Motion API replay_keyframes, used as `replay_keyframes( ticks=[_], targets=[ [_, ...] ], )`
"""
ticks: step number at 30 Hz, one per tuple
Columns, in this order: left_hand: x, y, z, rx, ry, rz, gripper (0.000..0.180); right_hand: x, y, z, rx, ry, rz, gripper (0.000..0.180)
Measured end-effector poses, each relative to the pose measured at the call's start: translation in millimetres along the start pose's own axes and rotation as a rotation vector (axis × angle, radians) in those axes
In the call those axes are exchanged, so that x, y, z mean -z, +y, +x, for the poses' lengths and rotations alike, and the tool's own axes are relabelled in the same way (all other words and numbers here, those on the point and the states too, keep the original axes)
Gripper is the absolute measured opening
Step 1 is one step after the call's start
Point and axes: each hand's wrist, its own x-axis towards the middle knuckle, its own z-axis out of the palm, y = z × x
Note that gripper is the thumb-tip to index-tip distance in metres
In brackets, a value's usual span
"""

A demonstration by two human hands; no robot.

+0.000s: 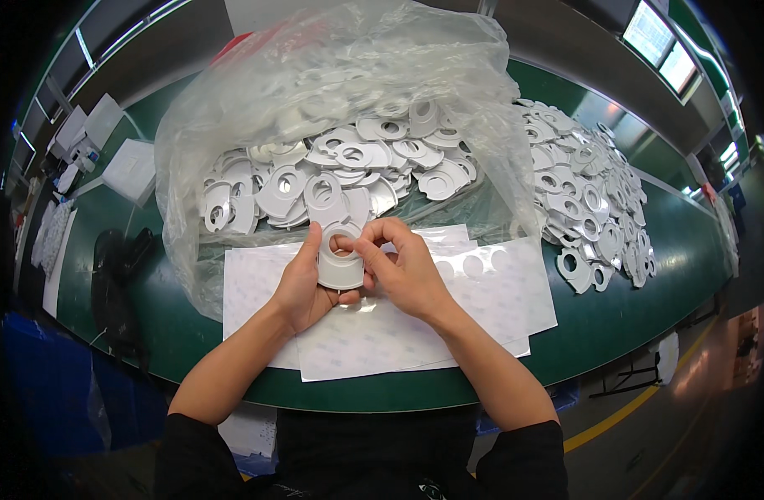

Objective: Applying small round adhesive labels to circular fixture components on an assembly line.

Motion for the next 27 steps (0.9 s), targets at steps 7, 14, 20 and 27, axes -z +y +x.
replay_keyframes(
  ticks=[7, 14, 20, 27],
  targets=[
    [-2.8, 1.5, -1.3, 0.002, 0.033, 0.006, 0.062, -5.7, 0.0, -1.4, 0.083, 0.060, -0.081, 0.014],
    [-2.9, 1.4, -1.2, -0.002, 0.029, 0.026, 0.064, -6.1, 1.3, -0.2, 0.331, 0.161, -0.423, 0.017],
    [-3.3, 0.8, -2.3, -0.003, 0.061, 0.011, 0.064, -7.1, 0.4, -1.8, 0.410, 0.283, -0.539, 0.021],
    [-6.0, -1.4, -2.6, -0.024, 0.010, 0.072, 0.066, -1.6, -2.1, 0.5, 0.007, 0.203, -0.067, 0.022]
  ],
)
